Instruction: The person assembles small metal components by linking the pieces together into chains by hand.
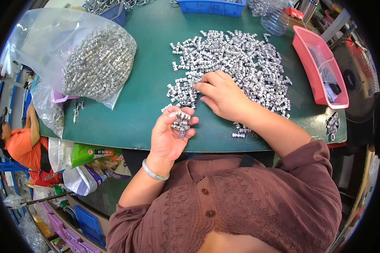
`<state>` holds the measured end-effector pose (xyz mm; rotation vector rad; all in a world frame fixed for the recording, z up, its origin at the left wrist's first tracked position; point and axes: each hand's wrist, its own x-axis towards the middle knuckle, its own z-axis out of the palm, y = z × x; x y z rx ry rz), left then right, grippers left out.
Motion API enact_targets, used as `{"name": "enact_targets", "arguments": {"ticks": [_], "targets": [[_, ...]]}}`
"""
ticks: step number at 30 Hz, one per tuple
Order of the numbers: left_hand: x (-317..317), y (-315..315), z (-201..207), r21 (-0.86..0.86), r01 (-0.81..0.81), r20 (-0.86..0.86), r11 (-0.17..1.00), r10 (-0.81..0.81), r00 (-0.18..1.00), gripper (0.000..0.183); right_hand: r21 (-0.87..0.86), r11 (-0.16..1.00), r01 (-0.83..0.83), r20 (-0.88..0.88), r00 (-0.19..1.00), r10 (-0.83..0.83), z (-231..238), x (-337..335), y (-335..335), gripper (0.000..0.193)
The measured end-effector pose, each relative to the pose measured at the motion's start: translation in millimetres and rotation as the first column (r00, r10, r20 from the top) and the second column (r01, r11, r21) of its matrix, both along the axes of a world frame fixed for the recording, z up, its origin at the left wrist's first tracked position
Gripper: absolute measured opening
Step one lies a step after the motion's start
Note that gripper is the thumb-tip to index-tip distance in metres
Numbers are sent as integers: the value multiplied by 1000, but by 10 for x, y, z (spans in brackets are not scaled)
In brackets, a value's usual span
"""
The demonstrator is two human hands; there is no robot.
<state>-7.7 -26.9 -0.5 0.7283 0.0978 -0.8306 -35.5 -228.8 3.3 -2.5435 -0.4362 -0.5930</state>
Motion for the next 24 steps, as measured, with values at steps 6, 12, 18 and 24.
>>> {"name": "enact_targets", "arguments": {"ticks": [6, 12, 18, 24], "targets": [[21, 8, 53, -62, 7, -41, 998, -10, 999, 22, -93, 995, 26, -29, 999, -28, -21, 2, 33, 24], [28, -9, 7, 105, -12, -5, 994, 13, 1000, 22, -92, 996, -19, -30, 999, 16, -38, 8, 15, 20], [18, -24, 38, 149, 84, 85, 985, -98, 992, 20, -120, 991, -59, -8, 998, 59, -68, -13, -32, 9], [-6, -36, 46, 172, 70, 109, 983, -90, 990, 19, -57, 998, -11, -16, 1000, 10, -9, -39, 43, 9]]}}
